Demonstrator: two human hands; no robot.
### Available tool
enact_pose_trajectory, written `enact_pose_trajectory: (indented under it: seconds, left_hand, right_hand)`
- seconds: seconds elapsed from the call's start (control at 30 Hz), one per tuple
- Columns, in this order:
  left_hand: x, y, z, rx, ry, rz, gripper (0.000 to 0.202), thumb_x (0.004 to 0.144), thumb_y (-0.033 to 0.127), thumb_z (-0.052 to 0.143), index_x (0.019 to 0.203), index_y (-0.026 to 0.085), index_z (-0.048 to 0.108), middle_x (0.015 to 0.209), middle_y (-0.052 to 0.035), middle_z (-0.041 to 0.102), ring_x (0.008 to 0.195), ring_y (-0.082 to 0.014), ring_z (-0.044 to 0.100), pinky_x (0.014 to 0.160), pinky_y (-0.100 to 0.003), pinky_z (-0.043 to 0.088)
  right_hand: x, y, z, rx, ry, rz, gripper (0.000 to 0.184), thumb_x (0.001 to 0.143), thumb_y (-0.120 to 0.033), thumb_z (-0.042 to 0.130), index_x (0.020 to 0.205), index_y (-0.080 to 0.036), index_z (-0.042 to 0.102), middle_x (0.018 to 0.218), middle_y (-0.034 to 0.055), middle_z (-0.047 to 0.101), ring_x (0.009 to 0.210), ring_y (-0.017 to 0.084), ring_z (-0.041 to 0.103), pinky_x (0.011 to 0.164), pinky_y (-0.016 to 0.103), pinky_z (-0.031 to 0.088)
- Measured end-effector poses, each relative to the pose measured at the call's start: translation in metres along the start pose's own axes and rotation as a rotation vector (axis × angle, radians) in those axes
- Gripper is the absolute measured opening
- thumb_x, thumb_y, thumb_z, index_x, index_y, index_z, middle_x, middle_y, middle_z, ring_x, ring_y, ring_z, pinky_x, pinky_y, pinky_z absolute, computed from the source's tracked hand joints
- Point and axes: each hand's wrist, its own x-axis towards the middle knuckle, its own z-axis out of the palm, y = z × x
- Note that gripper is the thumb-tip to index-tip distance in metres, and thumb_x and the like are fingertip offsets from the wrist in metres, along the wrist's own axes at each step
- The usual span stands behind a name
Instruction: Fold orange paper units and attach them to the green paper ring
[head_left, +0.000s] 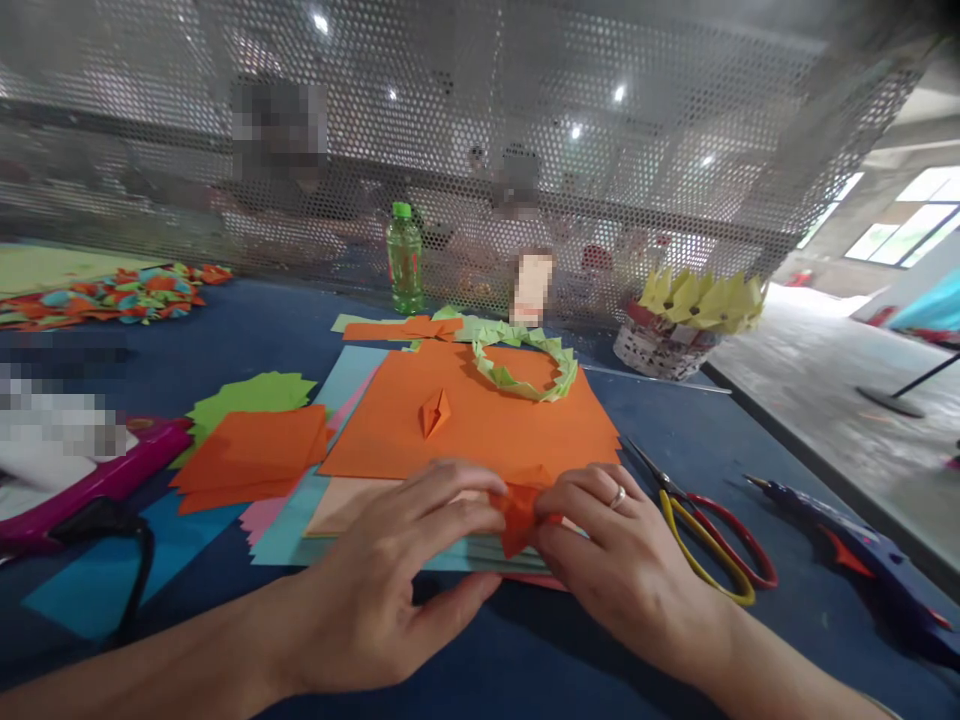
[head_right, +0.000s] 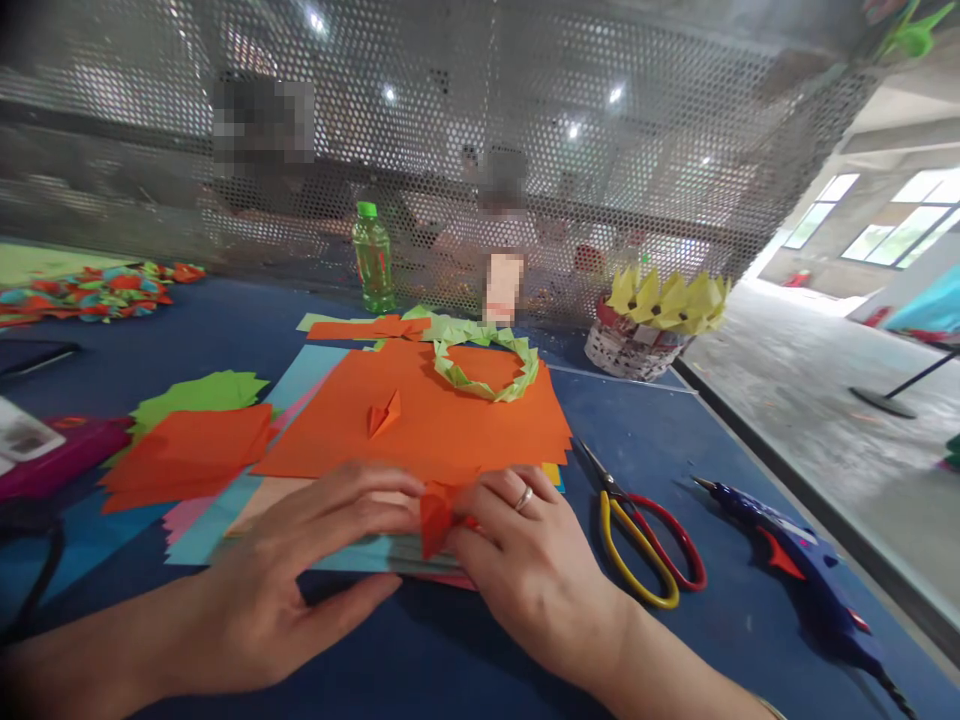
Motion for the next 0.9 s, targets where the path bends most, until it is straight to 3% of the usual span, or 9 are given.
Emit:
enact_pose_trajectory:
  seconds: [0.27,0.43,0.67,0.9]
  left_hand:
    - [-0.005,-0.004,0.010,0.141,-0.168,0.080,0.033,0.092,0.033,0.064,0.122,0.019,0.065,0.125,-0.0102,0.068,0.115,-0.0247,0.064,0.103,-0.038,0.052]
    - [-0.006,-0.004,0.007,0.176,-0.146,0.134,0.032,0.092,0.037,0.064,0.118,0.019,0.069,0.125,-0.0107,0.069,0.112,-0.0269,0.066,0.100,-0.040,0.054]
    - [-0.005,-0.002,0.002,0.185,-0.183,0.153,0.032,0.096,0.037,0.058,0.123,0.022,0.069,0.121,-0.0084,0.071,0.105,-0.0252,0.069,0.093,-0.037,0.058]
    - [-0.003,0.000,0.002,0.144,-0.153,0.161,0.028,0.097,0.035,0.057,0.116,0.020,0.071,0.111,-0.0070,0.073,0.099,-0.0220,0.070,0.090,-0.031,0.057]
  right_hand:
    - [0.004,-0.006,0.003,0.070,-0.112,0.079,0.026,0.103,-0.025,0.049,0.086,-0.021,0.069,0.090,0.0037,0.069,0.087,0.020,0.055,0.079,0.037,0.040]
    - [0.005,0.004,-0.002,0.227,-0.199,0.132,0.020,0.100,-0.024,0.054,0.093,-0.020,0.071,0.095,0.0061,0.067,0.092,0.021,0.056,0.083,0.037,0.044]
    - [0.005,0.021,0.002,0.420,-0.175,0.197,0.006,0.090,-0.020,0.071,0.085,-0.020,0.073,0.086,0.0025,0.065,0.088,0.017,0.057,0.081,0.032,0.047]
    - [0.005,0.026,0.006,0.528,-0.172,0.282,0.013,0.087,-0.031,0.075,0.079,-0.021,0.076,0.081,0.0016,0.066,0.083,0.016,0.061,0.078,0.030,0.048]
